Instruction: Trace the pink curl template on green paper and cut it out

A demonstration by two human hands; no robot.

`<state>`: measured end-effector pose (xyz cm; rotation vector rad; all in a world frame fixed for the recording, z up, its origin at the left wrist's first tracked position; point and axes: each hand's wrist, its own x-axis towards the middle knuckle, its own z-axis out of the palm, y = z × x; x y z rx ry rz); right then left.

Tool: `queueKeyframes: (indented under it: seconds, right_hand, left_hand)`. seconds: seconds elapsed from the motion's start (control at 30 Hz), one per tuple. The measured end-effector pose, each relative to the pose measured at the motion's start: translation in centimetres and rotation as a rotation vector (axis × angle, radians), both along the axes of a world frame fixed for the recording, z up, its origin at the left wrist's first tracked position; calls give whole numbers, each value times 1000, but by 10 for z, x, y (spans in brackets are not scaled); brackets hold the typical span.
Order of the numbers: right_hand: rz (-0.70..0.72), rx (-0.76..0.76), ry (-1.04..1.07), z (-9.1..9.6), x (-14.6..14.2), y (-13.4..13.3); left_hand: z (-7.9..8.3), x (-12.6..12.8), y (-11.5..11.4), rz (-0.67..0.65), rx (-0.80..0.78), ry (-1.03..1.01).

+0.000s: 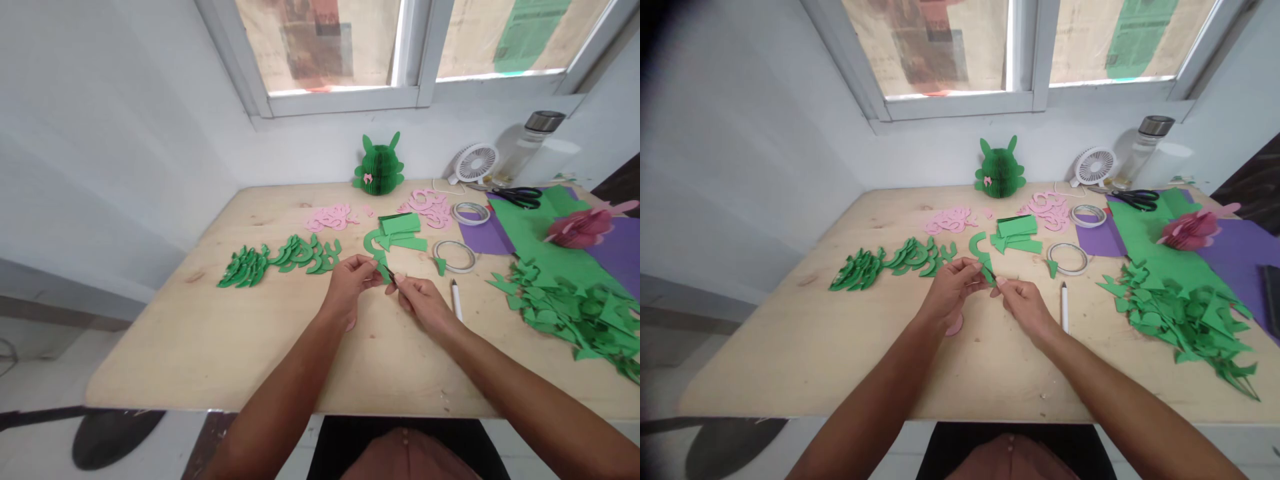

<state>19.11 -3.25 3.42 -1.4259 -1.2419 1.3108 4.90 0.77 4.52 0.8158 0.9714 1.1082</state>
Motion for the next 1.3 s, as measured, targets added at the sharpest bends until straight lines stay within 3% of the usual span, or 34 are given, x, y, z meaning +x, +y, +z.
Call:
queueKeyframes:
  seconds: [0.13,0.27,0.6,0.8,1.03,1.3]
  right_hand:
    - [4,-42,31,1,5,1]
    - [-80,-18,92,3,8,2]
    - [-178,9,222,4,6,6]
    - [-265,49,229,2,4,6]
    - [-337,98,262,0,5,8]
    - [-340,111,188,-3,5,8]
  left_hand:
    - [0,-4,4,-1,-4,-2]
    - [1,-7,5,-32,0,-14]
    - [-1,-4,-1,-381,71,143]
    - [-1,1,-3,-322,62,164]
    - [-1,7,-9,-401,12,146]
    - [-3,6,-8,-285,13,121]
